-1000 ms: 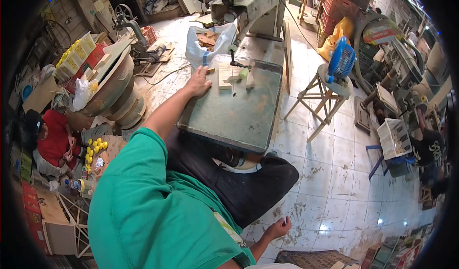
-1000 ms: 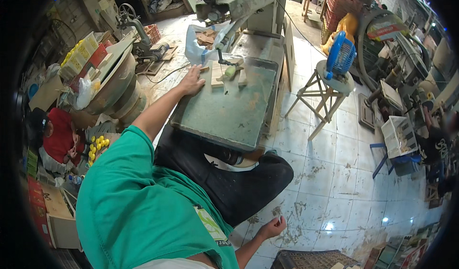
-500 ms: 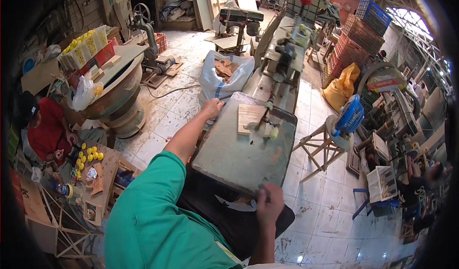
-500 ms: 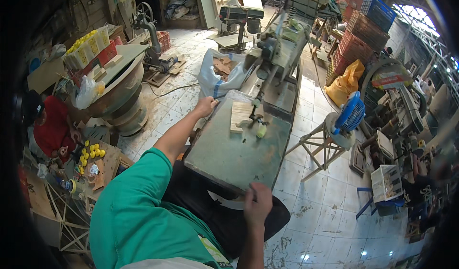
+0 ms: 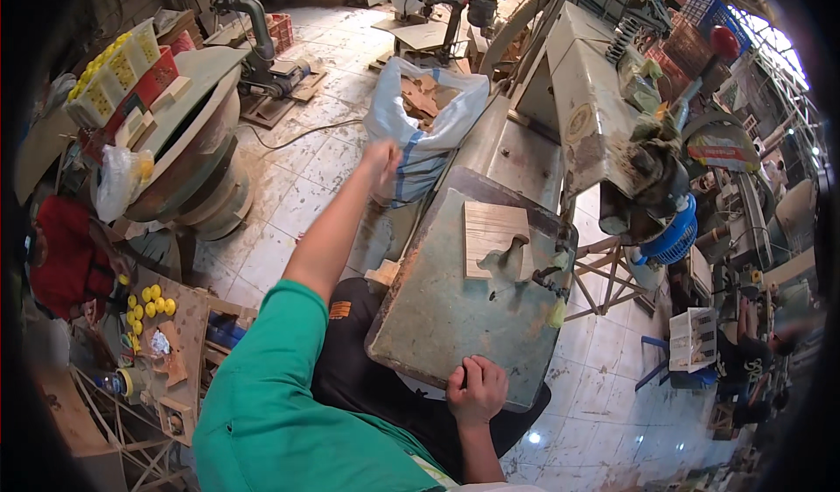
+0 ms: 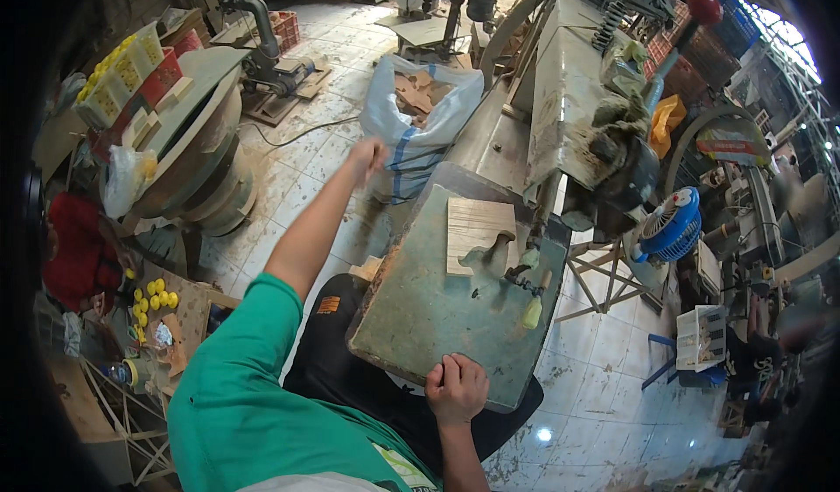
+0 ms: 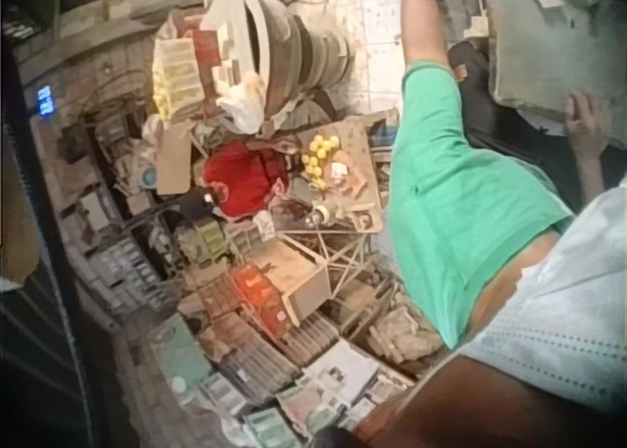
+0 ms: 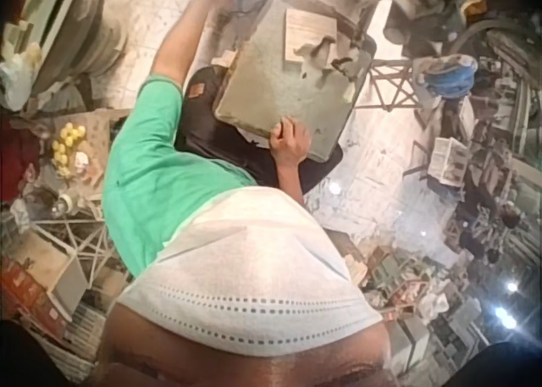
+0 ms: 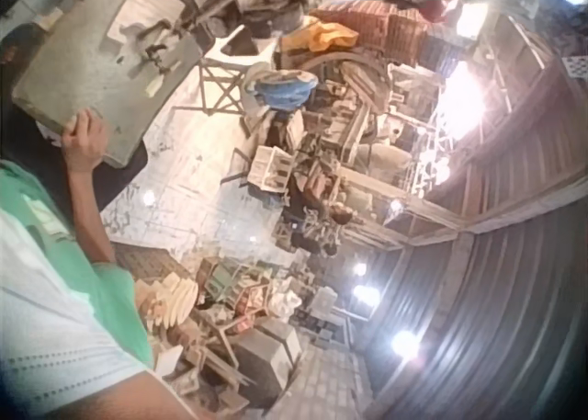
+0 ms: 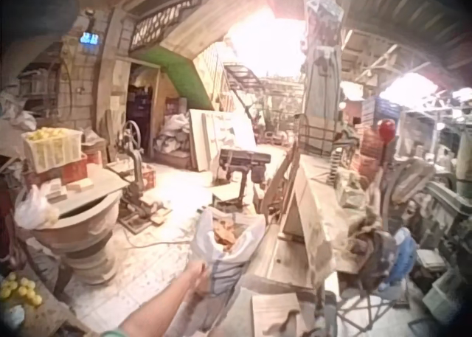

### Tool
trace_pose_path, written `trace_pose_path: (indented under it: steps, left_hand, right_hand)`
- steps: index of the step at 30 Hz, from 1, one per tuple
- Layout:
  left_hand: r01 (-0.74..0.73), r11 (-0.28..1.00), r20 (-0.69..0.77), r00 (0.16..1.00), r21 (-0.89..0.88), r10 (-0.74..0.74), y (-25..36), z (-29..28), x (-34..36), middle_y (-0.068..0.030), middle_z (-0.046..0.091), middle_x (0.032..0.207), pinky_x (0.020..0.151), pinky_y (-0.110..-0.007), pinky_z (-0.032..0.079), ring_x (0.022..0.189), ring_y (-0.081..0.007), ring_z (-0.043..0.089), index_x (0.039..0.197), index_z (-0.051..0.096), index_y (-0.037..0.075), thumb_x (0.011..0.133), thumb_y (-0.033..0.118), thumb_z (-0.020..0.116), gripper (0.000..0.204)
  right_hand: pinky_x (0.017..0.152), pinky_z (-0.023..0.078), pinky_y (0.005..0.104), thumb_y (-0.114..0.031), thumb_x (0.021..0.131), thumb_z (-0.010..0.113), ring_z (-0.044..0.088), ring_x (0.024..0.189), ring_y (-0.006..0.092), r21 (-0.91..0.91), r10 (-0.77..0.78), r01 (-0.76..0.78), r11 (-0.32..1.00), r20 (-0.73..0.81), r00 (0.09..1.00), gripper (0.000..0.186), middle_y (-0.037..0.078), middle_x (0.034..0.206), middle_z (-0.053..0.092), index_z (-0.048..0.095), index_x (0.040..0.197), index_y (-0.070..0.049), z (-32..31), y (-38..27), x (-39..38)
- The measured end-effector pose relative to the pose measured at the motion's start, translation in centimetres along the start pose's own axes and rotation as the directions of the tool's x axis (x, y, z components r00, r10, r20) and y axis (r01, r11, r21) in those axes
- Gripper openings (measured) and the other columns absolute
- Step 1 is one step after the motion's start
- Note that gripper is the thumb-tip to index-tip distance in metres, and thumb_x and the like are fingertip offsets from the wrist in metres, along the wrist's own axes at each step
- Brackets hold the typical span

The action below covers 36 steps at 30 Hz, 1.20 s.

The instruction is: Use a scroll saw to cut a curved shape out of a wooden board.

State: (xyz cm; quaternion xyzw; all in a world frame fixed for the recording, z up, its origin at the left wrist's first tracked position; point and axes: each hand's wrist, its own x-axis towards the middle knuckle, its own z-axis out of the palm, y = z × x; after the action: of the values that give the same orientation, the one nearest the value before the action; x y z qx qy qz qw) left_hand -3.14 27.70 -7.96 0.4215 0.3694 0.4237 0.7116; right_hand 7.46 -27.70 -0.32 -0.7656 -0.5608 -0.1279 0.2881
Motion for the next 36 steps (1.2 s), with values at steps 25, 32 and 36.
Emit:
trace_pose_path:
  steps: [25, 32, 36]
  left_hand:
    - [-0.747, -0.343, 0.684, 0.662, 0.569, -0.308, 3.2, 22.8, -17.7, -0.0257, 0.064, 0.146, 0.112, -0.051, 0.051, 0.139, -0.0374, 0.060, 0.125, 0.071, 0.001, 0.093, 0.035, 0.064, 0.048]
    - [-0.514, -0.343, 0.431, 0.854, 0.786, -0.291, 5.0, 16.2, -27.5, -0.0253, 0.078, 0.100, 0.088, -0.052, 0.061, 0.101, -0.0434, 0.076, 0.115, 0.073, 0.002, 0.089, 0.022, 0.064, 0.034]
    - [-0.528, -0.197, 0.466, 0.836, 0.826, -0.288, 4.3, 16.0, -30.9, -0.0290, 0.075, 0.108, 0.090, -0.054, 0.059, 0.105, -0.0461, 0.074, 0.111, 0.067, -0.002, 0.088, 0.025, 0.066, 0.034]
  right_hand:
    - [0.089, 0.053, 0.0417, -0.018, 0.085, 0.082, 0.068, 0.106, 0.0282, 0.225, 0.092, -0.101, 0.969, 0.051, 0.995, 0.023, 0.003, 0.113, 0.072, 0.076, 0.106, -0.012, -1.4, 1.1, -0.9]
    - [0.113, 0.045, 0.0561, -0.036, 0.082, 0.090, 0.052, 0.138, 0.0471, 0.299, 0.163, -0.202, 0.933, 0.149, 0.975, 0.067, 0.022, 0.152, 0.055, 0.066, 0.138, -0.008, -1.8, -1.9, 1.6]
    - [0.120, 0.034, 0.0681, -0.049, 0.077, 0.093, 0.034, 0.153, 0.0547, 0.079, 0.192, -0.218, 0.973, 0.254, 0.948, 0.095, 0.025, 0.166, 0.038, 0.054, 0.153, -0.006, -2.0, -5.4, 3.2]
